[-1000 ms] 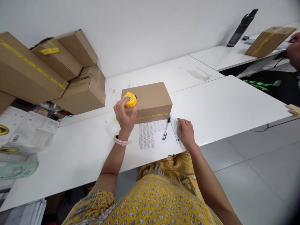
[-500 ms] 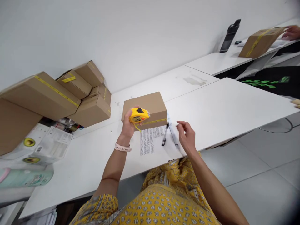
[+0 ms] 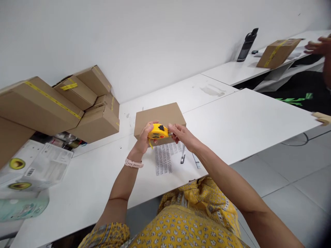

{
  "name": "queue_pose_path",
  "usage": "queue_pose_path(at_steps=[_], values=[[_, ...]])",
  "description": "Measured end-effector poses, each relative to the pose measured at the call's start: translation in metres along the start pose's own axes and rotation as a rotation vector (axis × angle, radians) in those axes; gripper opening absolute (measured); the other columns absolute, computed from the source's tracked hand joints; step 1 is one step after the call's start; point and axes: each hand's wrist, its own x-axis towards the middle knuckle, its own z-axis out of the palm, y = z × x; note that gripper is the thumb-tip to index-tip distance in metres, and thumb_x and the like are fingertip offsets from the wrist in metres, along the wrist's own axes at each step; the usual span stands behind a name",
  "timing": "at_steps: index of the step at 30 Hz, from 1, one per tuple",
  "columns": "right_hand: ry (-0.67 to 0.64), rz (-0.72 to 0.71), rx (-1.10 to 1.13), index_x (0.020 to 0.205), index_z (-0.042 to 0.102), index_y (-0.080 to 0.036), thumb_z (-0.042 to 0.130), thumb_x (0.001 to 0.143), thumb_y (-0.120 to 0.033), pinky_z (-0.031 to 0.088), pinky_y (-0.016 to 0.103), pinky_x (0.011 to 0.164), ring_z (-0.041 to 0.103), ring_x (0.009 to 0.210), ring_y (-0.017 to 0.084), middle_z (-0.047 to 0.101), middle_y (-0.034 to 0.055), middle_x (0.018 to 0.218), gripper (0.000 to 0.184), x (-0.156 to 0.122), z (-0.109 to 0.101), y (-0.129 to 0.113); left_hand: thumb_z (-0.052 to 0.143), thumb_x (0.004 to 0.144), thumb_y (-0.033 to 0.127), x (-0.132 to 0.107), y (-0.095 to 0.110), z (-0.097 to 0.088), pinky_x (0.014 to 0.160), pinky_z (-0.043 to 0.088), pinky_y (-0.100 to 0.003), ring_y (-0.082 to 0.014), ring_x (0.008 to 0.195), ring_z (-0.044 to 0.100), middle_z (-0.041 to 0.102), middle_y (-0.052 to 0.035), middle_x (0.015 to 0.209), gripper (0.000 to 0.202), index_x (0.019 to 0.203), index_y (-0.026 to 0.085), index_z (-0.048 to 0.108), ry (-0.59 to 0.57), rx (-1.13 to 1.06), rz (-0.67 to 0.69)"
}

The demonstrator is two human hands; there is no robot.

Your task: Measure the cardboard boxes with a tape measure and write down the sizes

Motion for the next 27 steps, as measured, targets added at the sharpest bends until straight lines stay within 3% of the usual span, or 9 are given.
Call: queue_pose_path(at_steps=[3, 6, 9, 12, 16, 22, 27], values=[[0.089, -0.072, 0.055, 0.070, 0.047, -0.023, 0.079, 0.064, -0.079, 0.034, 0.026, 0.054, 0.042, 0.057, 0.010, 0.048, -0.0051, 0.061, 0.065, 0.026, -0.015, -0.012, 0.062, 0.081, 0.057, 0.015, 0.012, -0.040, 0.044, 0.043, -0.023, -0.0201, 0.076, 0.069, 0.075, -0.0088, 0.102, 0.053, 0.115, 0.017, 0.068, 0.095, -0.011, 0.042], [0.168, -0.082, 0.138, 0.069, 0.045, -0.023, 0.087, 0.060, -0.070, 0.028, 0.025, 0.052, 0.037, 0.056, 0.008, 0.045, -0.0061, 0.062, 0.064, 0.056, -0.048, -0.018, 0.065, 0.081, 0.052, 0.035, 0.023, -0.095, 0.043, 0.042, -0.022, -0.0162, 0.069, 0.066, 0.075, -0.0078, 0.098, 0.044, 0.106, 0.016, 0.068, 0.140, -0.005, 0.009], [0.236, -0.017, 0.109, 0.071, 0.050, -0.021, 0.086, 0.067, -0.060, 0.028, 0.024, 0.052, 0.036, 0.057, 0.008, 0.044, -0.0062, 0.064, 0.053, 0.081, -0.079, -0.010, 0.064, 0.083, 0.047, 0.055, 0.026, -0.148, 0.041, 0.043, -0.023, -0.0129, 0.053, 0.059, 0.074, -0.0066, 0.081, 0.035, 0.095, 0.014, 0.066, 0.182, 0.043, -0.103], [0.293, 0.042, 0.013, 0.073, 0.054, -0.020, 0.080, 0.077, -0.053, 0.031, 0.025, 0.055, 0.037, 0.059, 0.009, 0.046, -0.0051, 0.066, 0.042, 0.096, -0.090, 0.005, 0.064, 0.084, 0.045, 0.071, 0.020, -0.181, 0.039, 0.044, -0.024, -0.0113, 0.040, 0.051, 0.069, -0.0042, 0.065, 0.032, 0.089, 0.014, 0.064, 0.203, 0.083, -0.190], [0.381, 0.085, -0.103, 0.070, 0.050, -0.021, 0.073, 0.083, -0.052, 0.036, 0.027, 0.060, 0.044, 0.065, 0.011, 0.052, -0.0025, 0.070, 0.040, 0.107, -0.082, 0.019, 0.067, 0.081, 0.046, 0.082, 0.011, -0.191, 0.037, 0.044, -0.024, -0.0125, 0.041, 0.052, 0.069, -0.0050, 0.066, 0.033, 0.089, 0.014, 0.065, 0.169, 0.081, -0.204], [0.435, 0.105, -0.252, 0.078, 0.048, -0.023, 0.075, 0.079, -0.058, 0.039, 0.027, 0.063, 0.053, 0.077, 0.015, 0.059, -0.0002, 0.084, 0.044, 0.111, -0.065, 0.019, 0.070, 0.079, 0.047, 0.085, 0.003, -0.179, 0.040, 0.047, -0.024, -0.0143, 0.050, 0.058, 0.074, -0.0079, 0.080, 0.035, 0.094, 0.015, 0.068, 0.123, 0.068, -0.178], [0.446, 0.203, -0.220, 0.082, 0.052, -0.022, 0.071, 0.083, -0.057, 0.042, 0.027, 0.060, 0.057, 0.080, 0.017, 0.065, 0.0046, 0.091, 0.039, 0.107, -0.060, 0.014, 0.068, 0.078, 0.050, 0.082, 0.001, -0.175, 0.040, 0.045, -0.022, -0.0134, 0.053, 0.056, 0.071, -0.0072, 0.077, 0.038, 0.090, 0.014, 0.069, 0.097, 0.079, -0.156]])
